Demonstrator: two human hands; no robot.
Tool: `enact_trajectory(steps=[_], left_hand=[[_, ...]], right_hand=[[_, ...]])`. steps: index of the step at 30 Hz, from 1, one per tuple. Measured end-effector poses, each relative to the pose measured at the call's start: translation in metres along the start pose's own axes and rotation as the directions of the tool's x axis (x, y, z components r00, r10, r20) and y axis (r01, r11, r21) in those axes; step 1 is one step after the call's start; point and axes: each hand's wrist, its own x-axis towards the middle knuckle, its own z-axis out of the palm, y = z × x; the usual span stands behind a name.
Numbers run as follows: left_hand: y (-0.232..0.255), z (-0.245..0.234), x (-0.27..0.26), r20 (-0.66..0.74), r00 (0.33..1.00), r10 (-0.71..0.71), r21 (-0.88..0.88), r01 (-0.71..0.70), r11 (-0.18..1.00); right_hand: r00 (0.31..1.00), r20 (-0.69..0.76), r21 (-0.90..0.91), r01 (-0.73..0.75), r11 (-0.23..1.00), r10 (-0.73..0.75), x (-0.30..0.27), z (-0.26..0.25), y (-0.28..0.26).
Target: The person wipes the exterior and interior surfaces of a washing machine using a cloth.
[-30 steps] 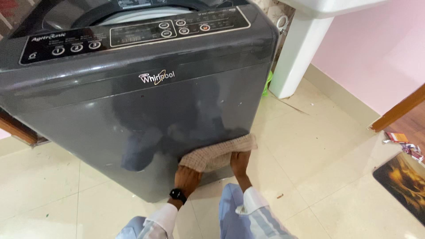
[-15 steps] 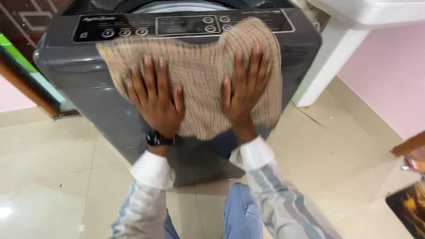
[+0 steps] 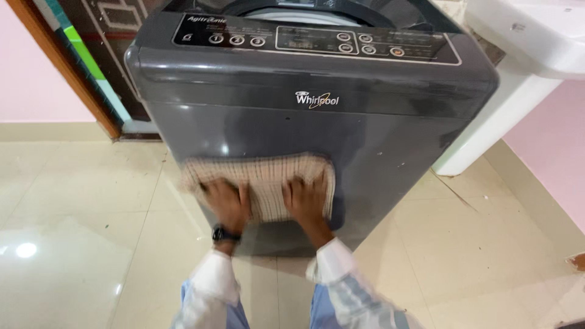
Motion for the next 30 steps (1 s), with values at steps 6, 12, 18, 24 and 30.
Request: enact_trajectory(steps=[6,12,18,24,30], left_hand=[[0.078,-0.124,0.208,-0.432,0.858,0.278,0.185,-0.218,0.958],[0.072,-0.117,0.158,-0.523,0.846,0.105,-0.209,-0.246,0.946],[-0.026,-0.01,-0.008,-0.312,0.92,-0.236,-0.389,0.103,0.916],[-0.072,0.024,0.028,-0.326,0.901,-0.285,-0.178,0.238,0.955],[0.059,-0.121,0.238,-0.544,0.839,-0.027,-0.297,-0.162,0.941]], right_hand=[[0.965,-0.232,-0.011,0.119,0.993,-0.119,0.206,-0.114,-0.065],[0.979,-0.18,0.081,0.113,0.99,-0.097,0.161,-0.078,-0.069],[0.832,0.212,0.267,0.455,0.849,-0.513,-0.013,0.04,-0.049],[0.893,0.038,0.146,0.439,0.887,-0.448,0.083,0.003,-0.07],[0.922,-0.261,0.098,0.32,0.942,-0.286,0.262,-0.098,-0.106]])
